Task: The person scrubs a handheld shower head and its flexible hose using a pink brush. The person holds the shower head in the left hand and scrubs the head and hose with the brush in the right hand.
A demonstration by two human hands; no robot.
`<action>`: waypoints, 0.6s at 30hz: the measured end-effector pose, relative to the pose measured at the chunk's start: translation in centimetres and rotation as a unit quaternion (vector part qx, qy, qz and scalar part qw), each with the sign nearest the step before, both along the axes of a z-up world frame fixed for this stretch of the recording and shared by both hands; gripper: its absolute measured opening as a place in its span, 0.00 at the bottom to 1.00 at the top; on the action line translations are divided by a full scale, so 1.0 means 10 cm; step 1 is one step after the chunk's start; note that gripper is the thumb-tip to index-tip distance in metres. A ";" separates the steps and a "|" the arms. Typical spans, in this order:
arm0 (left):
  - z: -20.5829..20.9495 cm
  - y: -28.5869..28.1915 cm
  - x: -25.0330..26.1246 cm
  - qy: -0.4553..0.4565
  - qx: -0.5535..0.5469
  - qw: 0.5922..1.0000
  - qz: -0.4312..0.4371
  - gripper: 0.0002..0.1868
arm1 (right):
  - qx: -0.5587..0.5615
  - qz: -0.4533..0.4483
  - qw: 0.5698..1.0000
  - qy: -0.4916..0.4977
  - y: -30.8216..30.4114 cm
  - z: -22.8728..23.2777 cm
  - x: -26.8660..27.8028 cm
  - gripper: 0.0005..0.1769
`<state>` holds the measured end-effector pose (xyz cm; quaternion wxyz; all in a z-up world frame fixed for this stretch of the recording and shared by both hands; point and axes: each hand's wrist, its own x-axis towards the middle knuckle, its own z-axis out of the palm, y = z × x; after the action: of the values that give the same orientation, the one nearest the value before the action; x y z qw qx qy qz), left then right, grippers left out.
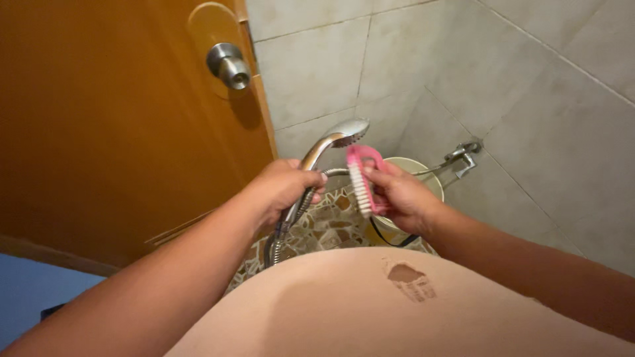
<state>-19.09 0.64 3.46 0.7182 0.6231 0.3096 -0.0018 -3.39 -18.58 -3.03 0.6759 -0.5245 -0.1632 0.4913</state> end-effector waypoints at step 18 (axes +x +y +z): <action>0.37 0.10 0.26 0.053 0.078 0.994 0.054 0.09 | -0.132 0.053 0.961 -0.236 0.32 -0.41 1.01 0.18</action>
<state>-16.44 1.68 7.11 0.6488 0.6590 0.3794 0.0283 6.69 -15.43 -7.10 0.5156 -0.7009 -0.2796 0.4058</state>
